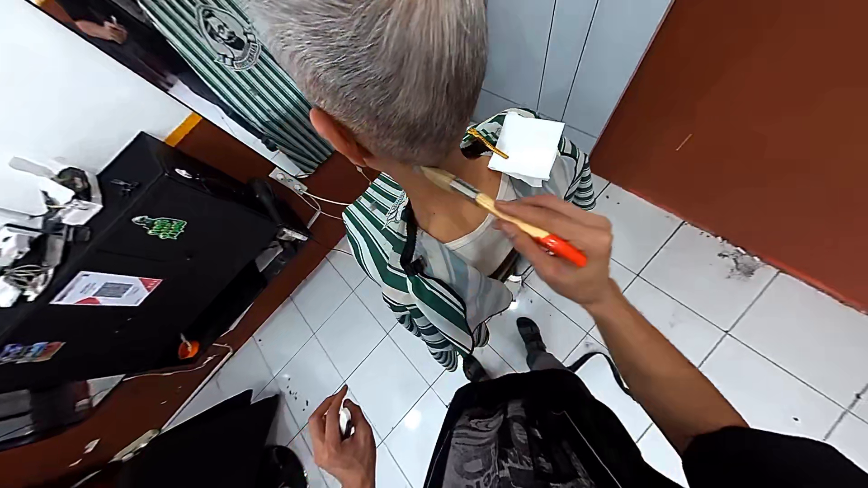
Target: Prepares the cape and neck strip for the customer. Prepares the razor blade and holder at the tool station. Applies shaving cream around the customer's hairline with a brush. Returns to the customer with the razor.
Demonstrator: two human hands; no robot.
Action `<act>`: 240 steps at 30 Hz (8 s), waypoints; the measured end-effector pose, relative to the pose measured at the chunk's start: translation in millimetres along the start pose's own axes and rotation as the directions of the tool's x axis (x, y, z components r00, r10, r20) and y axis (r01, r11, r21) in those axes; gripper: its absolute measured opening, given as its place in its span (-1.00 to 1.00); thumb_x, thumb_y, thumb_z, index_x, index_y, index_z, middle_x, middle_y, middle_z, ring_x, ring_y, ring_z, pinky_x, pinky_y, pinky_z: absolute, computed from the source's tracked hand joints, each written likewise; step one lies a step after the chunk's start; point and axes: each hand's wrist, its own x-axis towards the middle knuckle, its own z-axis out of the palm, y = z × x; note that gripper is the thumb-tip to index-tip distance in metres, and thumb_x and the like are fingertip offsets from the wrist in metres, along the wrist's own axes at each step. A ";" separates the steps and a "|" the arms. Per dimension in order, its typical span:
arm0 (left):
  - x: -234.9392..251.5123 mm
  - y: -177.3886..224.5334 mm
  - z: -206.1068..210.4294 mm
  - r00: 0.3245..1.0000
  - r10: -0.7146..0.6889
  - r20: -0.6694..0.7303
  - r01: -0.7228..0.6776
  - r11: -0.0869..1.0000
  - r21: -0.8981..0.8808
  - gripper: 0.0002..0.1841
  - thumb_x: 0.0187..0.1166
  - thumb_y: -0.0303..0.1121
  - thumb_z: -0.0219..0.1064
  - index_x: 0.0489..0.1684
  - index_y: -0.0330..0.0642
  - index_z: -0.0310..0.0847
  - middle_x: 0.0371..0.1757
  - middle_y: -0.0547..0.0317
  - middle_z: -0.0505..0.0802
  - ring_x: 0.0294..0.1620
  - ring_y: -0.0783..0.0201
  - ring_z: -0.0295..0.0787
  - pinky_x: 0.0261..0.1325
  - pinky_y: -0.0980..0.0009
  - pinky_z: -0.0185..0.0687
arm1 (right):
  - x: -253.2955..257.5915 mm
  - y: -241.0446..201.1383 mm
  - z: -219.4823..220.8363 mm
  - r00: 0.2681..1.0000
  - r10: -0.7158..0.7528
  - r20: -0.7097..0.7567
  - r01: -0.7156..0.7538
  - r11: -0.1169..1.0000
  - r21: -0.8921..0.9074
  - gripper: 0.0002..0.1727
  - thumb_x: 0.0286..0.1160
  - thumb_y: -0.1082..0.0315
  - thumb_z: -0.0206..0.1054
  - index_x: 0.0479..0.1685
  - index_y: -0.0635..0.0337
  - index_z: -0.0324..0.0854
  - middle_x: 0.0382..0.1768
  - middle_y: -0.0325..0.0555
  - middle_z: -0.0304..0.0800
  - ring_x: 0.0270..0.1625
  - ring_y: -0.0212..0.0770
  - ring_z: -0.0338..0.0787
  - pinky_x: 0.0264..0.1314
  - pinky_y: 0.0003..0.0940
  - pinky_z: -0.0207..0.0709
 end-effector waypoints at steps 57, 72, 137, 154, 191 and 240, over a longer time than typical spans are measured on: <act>142.0 -129.7 92.3 0.992 0.103 0.076 -0.074 0.946 -0.314 -0.76 0.57 -0.49 0.25 -0.06 -0.46 0.83 -0.11 -0.31 0.79 -0.15 0.14 0.69 -0.13 0.51 0.54 | 28.4 -62.3 86.2 0.967 -0.220 -0.130 0.162 0.921 -0.354 -0.76 0.65 0.40 0.35 0.20 0.20 0.74 0.07 -0.05 0.87 0.00 -0.24 0.92 -0.03 -0.34 0.88; 259.6 -199.7 130.3 0.893 0.409 0.186 -0.296 0.848 -0.439 -0.74 0.57 -0.52 0.22 -0.04 -0.52 0.80 -0.07 -0.42 0.78 -0.08 -0.04 0.73 -0.01 0.35 0.61 | 1.4 -76.5 128.4 0.952 -0.140 -0.274 -0.017 0.865 -0.501 -0.77 0.65 0.38 0.36 0.17 0.18 0.76 0.08 -0.09 0.87 0.01 -0.24 0.92 0.00 -0.31 0.88; 429.8 -169.0 296.2 0.705 0.708 0.031 -0.291 0.330 -0.898 -0.74 0.55 -0.51 0.21 -0.11 -0.52 0.81 -0.18 -0.17 0.73 -0.23 0.51 0.63 -0.13 0.82 0.47 | 98.0 -67.2 321.9 0.380 -0.239 -0.894 -0.395 0.831 -0.391 -0.84 0.70 0.40 0.28 -0.02 0.25 0.75 -0.29 -0.02 0.97 -0.31 -0.13 0.98 -0.25 -0.26 0.92; 431.4 -163.4 296.3 0.653 0.757 0.011 -0.298 0.270 -0.916 -0.76 0.53 -0.52 0.25 -0.12 -0.50 0.83 -0.19 -0.13 0.73 -0.33 0.58 0.57 -0.24 0.85 0.42 | 77.2 -52.4 326.1 0.461 -0.231 -0.857 -0.371 0.827 -0.422 -0.80 0.73 0.40 0.25 0.10 0.27 0.73 -0.17 -0.05 0.96 -0.20 -0.15 0.98 -0.12 -0.26 0.91; 440.9 58.7 133.8 0.353 0.741 -0.571 -0.258 -0.509 -0.821 -0.77 0.62 -0.40 0.25 0.02 -0.28 0.78 0.17 -0.08 0.74 -0.26 0.43 0.65 -0.14 0.64 0.61 | 33.6 -94.7 369.3 0.456 -0.326 -0.828 -0.494 0.682 -0.540 -0.77 0.75 0.29 0.28 0.09 0.17 0.80 -0.13 -0.16 0.97 -0.15 -0.28 0.96 -0.09 -0.35 0.89; 404.2 108.3 121.9 0.130 0.863 -0.488 -0.713 -0.260 -0.651 -0.57 0.16 -0.42 0.51 0.09 -0.21 0.87 0.65 -0.07 0.59 -0.40 0.16 0.75 -0.55 0.32 0.50 | 80.1 -163.2 168.2 0.961 -0.054 -0.272 -0.166 0.673 -0.721 -0.81 0.49 0.46 0.45 -0.02 0.36 0.82 -0.02 -0.03 0.92 0.04 -0.26 0.91 0.14 -0.38 0.83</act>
